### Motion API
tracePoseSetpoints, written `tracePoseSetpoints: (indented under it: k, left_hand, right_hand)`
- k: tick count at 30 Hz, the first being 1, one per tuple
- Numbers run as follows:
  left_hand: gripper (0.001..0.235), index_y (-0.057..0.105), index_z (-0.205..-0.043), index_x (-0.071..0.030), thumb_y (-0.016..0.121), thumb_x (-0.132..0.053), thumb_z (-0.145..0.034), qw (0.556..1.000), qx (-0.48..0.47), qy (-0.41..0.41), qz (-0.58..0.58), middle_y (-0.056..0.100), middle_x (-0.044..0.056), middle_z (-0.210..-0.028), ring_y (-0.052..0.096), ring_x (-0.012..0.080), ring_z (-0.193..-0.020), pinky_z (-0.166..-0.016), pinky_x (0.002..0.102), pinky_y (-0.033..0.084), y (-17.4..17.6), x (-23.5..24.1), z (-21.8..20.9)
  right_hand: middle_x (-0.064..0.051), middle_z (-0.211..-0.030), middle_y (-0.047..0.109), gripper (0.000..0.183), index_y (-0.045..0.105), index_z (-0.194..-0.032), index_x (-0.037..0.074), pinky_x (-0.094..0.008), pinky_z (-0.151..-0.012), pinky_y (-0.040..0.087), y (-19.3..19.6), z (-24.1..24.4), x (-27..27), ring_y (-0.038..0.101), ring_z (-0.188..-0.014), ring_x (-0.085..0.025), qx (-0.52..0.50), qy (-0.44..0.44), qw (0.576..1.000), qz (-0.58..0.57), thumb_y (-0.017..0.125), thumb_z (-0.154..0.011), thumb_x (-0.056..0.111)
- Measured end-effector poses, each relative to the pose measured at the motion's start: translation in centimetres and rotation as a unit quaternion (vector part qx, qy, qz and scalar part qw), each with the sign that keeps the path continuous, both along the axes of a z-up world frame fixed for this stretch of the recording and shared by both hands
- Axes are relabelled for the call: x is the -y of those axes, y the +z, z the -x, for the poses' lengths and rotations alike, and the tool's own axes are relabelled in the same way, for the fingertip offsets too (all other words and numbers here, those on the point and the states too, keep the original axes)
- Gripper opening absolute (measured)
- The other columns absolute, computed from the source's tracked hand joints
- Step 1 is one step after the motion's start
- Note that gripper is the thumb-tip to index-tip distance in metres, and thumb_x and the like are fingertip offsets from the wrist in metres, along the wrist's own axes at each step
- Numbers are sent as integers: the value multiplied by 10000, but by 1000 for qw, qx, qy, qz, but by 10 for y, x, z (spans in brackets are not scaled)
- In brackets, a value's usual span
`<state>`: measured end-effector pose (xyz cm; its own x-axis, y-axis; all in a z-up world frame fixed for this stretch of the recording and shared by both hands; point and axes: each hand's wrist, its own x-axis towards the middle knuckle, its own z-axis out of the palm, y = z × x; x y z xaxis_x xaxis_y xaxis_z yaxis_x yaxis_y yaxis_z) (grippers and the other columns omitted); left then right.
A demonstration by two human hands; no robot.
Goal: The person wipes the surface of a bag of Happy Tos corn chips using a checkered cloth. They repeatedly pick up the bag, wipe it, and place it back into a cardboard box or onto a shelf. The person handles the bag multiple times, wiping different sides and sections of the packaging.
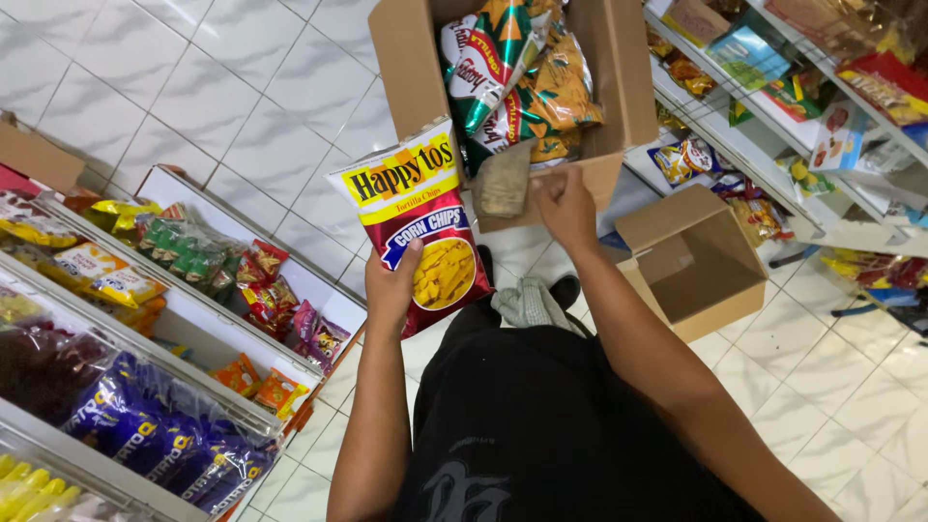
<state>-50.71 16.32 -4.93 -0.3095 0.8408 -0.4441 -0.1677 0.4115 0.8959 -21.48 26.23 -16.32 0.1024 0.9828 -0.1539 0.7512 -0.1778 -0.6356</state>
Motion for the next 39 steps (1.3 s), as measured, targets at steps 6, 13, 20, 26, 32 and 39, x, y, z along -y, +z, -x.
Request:
tracePoseSetpoints:
  k: [6, 13, 20, 26, 32, 39]
  left_hand:
    - [434, 651, -1240, 8, 750, -278, -930, 999, 24, -41, -7, 747, 95, -1117, 695, 155, -984, -888, 314, 556, -3, -8, -24]
    - [434, 638, -1245, 7, 758, -265, -928, 986, 13, -166, -33, 746, 91, -1122, 695, 153, -993, -893, 317, 559, 8, -37, -84]
    - [437, 683, -1202, -6, 779, -318, -912, 957, -42, -285, -36, 774, 99, -1085, 723, 157, -960, -869, 320, 576, 18, -45, -166]
    - [465, 680, -1204, -11, 780, -321, -872, 933, -91, -344, -49, 783, 106, -1053, 744, 168, -938, -837, 323, 571, 10, -30, -262]
    - [369, 731, -1117, -22, 768, -314, -895, 888, -90, -447, -58, 805, 104, -956, 767, 167, -856, -785, 328, 588, 7, -8, -365]
    - [400, 728, -1043, -33, 801, -352, -812, 767, -148, -608, -145, 781, 135, -842, 776, 250, -768, -723, 368, 600, 36, 32, -453]
  right_hand:
    - [-214, -984, 708, 426, 740, -943, 38, -523, -793, 525, -53, -26, 115, 661, -927, -416, 72, 265, 927, 257, 688, -847, 450]
    - [-148, -1016, 773, 250, 782, -968, 106, -442, -858, 577, -75, -80, 178, 737, -957, -308, -10, 152, 905, 396, 659, -793, 236]
    - [-91, -967, 686, 130, 690, -1047, 51, -383, -741, 557, -35, -193, 180, 653, -863, -230, -326, -281, 889, 154, 612, -957, 104]
    - [-40, -1076, 663, 52, 603, -1076, 73, -391, -925, 559, 72, -246, 220, 652, -1015, -202, -651, -317, 684, -88, 578, -1033, 87]
    - [-149, -1375, 653, 228, 637, -1259, 27, -503, -1129, 462, 144, -256, 251, 575, -1304, -344, -330, -69, 938, -87, 598, -1054, 119]
    - [-280, -1533, 455, 549, 462, -1461, -39, -616, -1242, 161, 145, -317, 250, 333, -1495, -458, 75, -148, 959, -231, 598, -995, 217]
